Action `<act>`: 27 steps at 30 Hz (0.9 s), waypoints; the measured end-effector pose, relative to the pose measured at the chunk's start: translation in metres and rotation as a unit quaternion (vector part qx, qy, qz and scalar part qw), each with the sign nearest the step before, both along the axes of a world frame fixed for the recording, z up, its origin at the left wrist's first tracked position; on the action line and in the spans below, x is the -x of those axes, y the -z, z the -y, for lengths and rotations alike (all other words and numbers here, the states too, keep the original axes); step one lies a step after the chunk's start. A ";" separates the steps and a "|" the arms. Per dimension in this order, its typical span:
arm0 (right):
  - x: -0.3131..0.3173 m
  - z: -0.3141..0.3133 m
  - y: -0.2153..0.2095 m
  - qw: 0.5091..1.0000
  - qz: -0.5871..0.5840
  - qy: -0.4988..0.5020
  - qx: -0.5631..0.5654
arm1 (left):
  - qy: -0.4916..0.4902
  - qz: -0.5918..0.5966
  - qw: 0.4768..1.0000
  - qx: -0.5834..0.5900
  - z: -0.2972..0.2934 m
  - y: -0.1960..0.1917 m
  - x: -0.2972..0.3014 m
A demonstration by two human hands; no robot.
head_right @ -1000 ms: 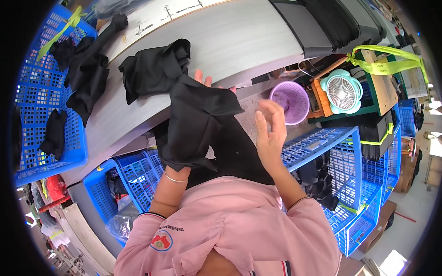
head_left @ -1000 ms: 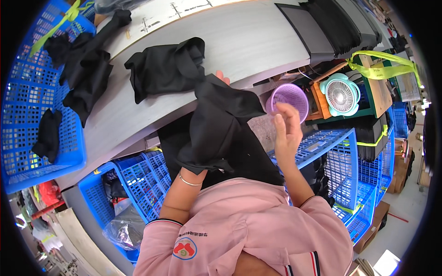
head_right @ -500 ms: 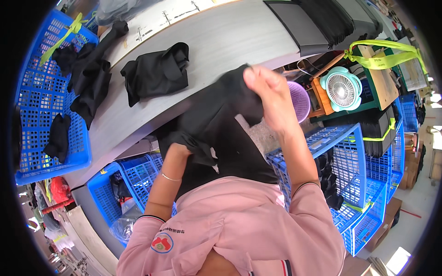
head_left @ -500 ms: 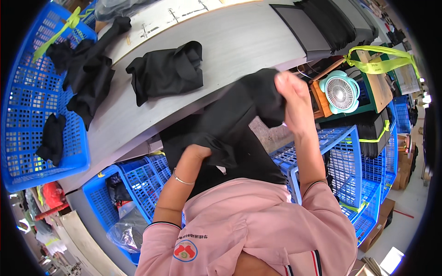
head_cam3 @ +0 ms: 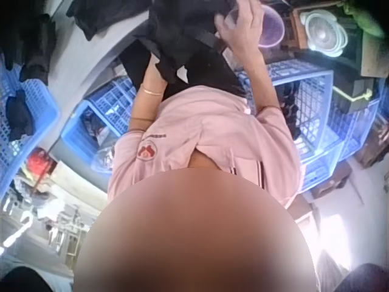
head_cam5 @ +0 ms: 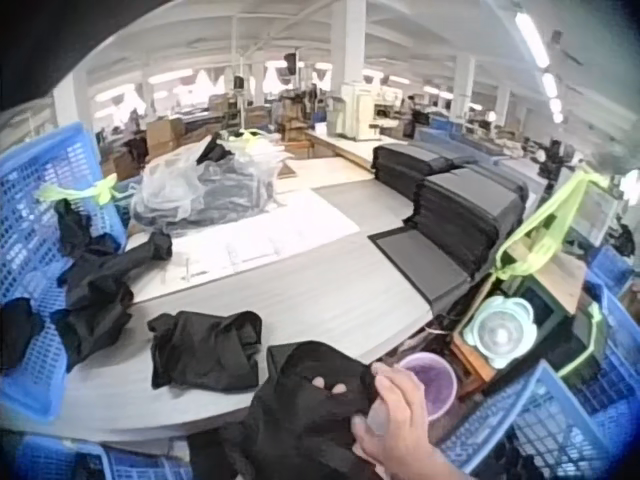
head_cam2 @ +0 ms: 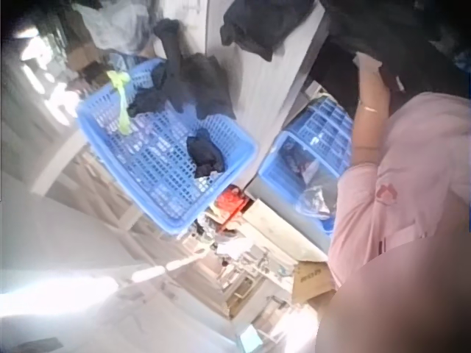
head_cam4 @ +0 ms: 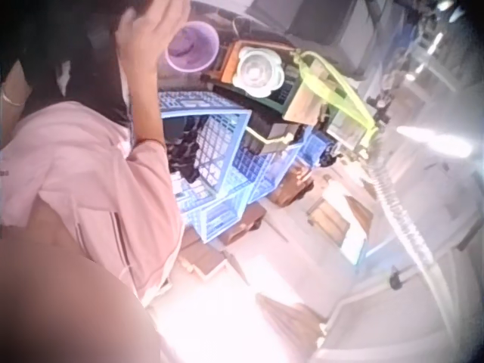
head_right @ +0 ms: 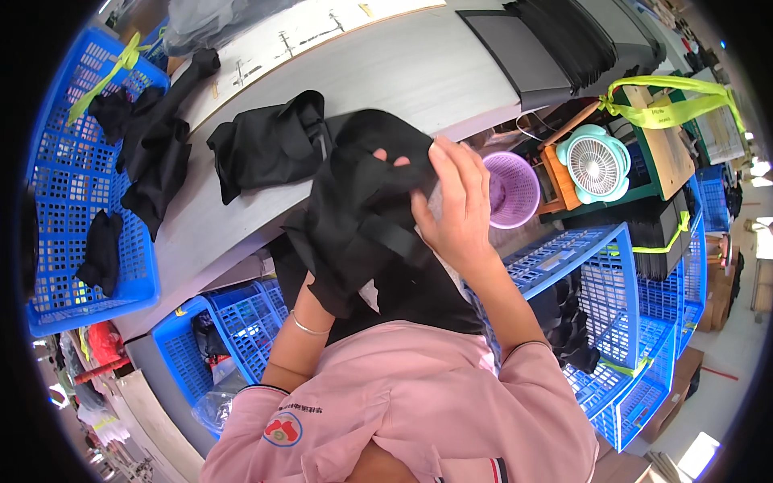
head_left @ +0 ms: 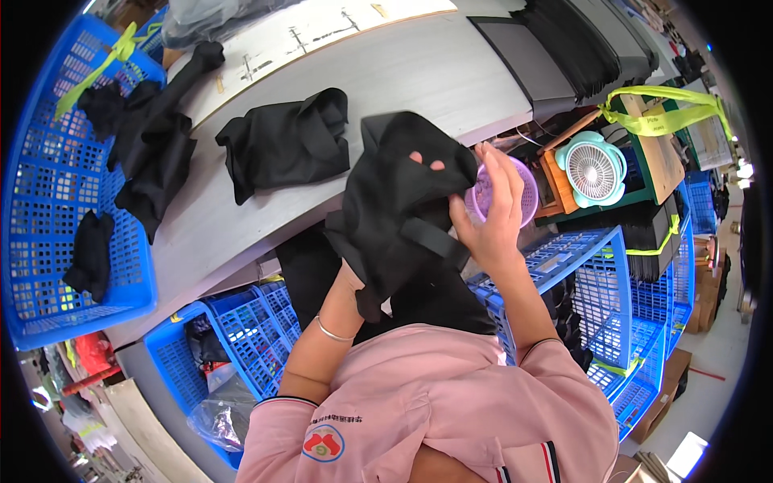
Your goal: Inspecting and handling black fabric components at a workstation in a factory.
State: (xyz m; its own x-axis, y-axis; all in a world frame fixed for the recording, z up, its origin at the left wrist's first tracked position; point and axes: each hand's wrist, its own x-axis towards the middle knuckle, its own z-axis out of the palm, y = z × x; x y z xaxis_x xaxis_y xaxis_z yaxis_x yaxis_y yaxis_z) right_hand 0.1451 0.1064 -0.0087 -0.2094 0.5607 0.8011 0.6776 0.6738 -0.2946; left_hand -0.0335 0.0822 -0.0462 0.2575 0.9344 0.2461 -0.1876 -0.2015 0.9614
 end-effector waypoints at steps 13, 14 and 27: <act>-0.030 0.006 0.003 0.982 0.128 -0.049 0.133 | 0.092 -0.047 0.990 0.093 0.036 0.052 0.010; -0.037 0.008 -0.002 0.966 0.033 -0.130 0.219 | 0.100 -0.052 0.989 0.095 0.032 0.052 0.015; -0.051 -0.151 -0.019 0.944 -0.233 -0.032 0.233 | -0.029 0.206 0.954 0.216 -0.050 -0.005 0.009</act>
State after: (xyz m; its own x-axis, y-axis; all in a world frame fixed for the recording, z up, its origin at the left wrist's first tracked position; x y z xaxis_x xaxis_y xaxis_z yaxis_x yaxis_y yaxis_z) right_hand 0.1959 0.2577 0.0100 0.0597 0.8731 0.4839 0.3639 0.4324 -0.8250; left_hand -0.0422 0.1322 -0.0410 0.1666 0.9813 -0.0963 -0.5677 0.1753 0.8043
